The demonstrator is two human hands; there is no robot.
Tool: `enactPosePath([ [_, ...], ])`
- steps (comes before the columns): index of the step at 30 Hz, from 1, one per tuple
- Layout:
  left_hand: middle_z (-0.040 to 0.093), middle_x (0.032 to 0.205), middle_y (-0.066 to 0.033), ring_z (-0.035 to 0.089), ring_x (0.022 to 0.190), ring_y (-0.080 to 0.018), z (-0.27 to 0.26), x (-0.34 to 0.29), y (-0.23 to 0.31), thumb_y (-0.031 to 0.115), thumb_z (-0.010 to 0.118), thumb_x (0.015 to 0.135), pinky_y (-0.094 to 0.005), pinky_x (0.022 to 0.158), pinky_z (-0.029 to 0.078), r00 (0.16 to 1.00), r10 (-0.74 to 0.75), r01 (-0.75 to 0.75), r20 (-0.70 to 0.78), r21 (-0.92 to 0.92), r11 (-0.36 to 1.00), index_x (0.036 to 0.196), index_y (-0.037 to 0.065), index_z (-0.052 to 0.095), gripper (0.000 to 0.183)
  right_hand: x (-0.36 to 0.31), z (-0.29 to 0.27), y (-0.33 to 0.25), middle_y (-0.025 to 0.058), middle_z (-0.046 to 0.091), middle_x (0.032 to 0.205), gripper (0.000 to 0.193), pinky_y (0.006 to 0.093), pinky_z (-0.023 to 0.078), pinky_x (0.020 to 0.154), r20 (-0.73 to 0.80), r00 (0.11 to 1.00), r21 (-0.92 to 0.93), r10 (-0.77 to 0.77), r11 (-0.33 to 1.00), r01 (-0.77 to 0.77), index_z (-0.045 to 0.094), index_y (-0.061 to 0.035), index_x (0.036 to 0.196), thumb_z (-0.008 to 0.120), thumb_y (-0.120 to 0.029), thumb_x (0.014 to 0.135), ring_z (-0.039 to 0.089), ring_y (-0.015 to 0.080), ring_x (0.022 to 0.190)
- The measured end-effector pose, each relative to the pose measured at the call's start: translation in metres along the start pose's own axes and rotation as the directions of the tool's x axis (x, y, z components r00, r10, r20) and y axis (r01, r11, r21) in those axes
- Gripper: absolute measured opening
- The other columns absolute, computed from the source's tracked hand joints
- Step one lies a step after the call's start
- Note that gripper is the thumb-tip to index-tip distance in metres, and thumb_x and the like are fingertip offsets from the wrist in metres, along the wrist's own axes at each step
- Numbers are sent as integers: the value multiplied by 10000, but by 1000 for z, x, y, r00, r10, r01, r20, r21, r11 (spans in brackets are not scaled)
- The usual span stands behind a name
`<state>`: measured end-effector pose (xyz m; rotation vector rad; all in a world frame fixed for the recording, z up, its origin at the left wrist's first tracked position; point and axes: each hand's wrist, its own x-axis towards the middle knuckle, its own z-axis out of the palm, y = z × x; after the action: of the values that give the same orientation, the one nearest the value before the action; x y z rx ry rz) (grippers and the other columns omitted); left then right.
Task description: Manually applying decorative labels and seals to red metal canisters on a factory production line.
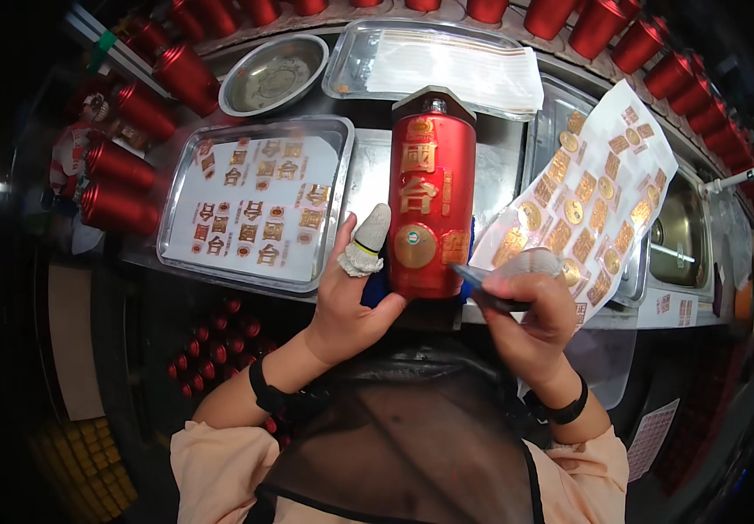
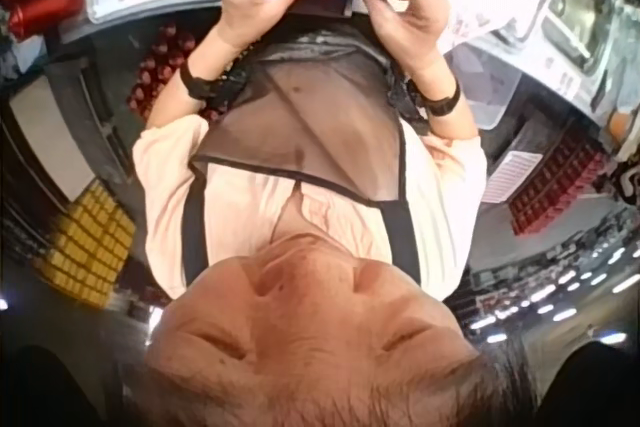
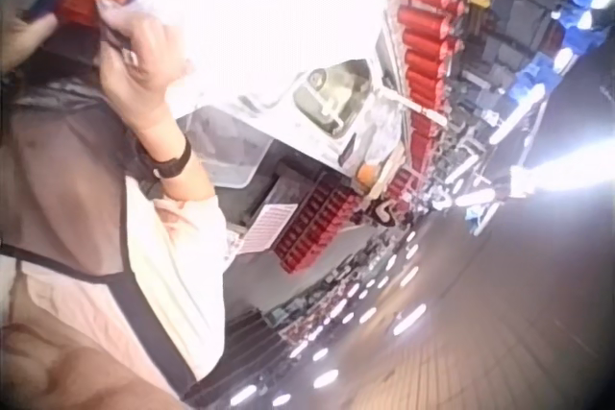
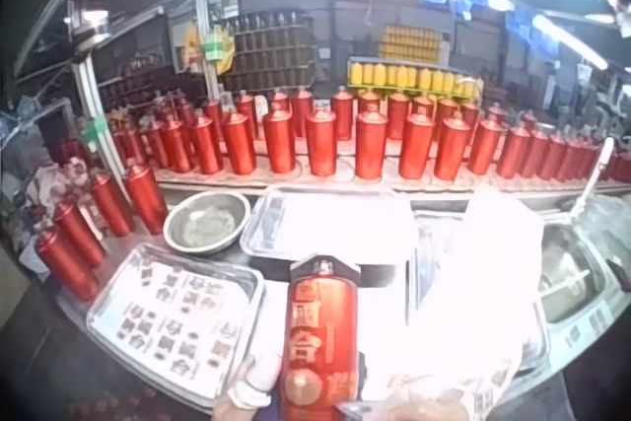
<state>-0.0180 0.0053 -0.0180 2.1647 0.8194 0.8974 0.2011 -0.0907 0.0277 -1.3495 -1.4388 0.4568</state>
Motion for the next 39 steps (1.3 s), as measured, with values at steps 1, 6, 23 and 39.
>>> enactPosePath([
  [1,491,1437,-240,414,1365,-473,-1,0,4,66,770,678,-554,1157,278,1000,13,-13,-26,22,1000,1432,-31,441,829,4,1,-2,55,646,855,307,350,443,678,65,997,49,-52,998,49,706,-60,900,719,91,633,586,250,778],
  [6,511,1430,-230,426,1377,-424,-3,14,9,76,794,680,-520,1154,294,984,177,-174,-22,97,980,1425,-36,463,823,-14,3,5,63,634,865,357,381,441,743,140,978,1,-155,988,157,714,-75,930,704,77,607,571,277,793],
  [23,561,1359,-268,550,1279,-385,-7,25,10,160,820,637,-618,1107,317,956,291,-286,-30,124,950,1265,-35,588,697,9,8,-8,59,649,900,418,387,463,697,289,912,75,-293,956,283,725,-86,963,728,56,570,600,260,773],
  [39,299,1524,-369,321,1422,-504,-12,36,22,548,683,824,-657,1131,154,968,218,-249,123,397,883,1266,166,690,584,2,-2,9,12,617,943,226,237,490,749,-21,875,372,483,816,-442,600,-25,1009,754,-29,843,597,70,857],
])
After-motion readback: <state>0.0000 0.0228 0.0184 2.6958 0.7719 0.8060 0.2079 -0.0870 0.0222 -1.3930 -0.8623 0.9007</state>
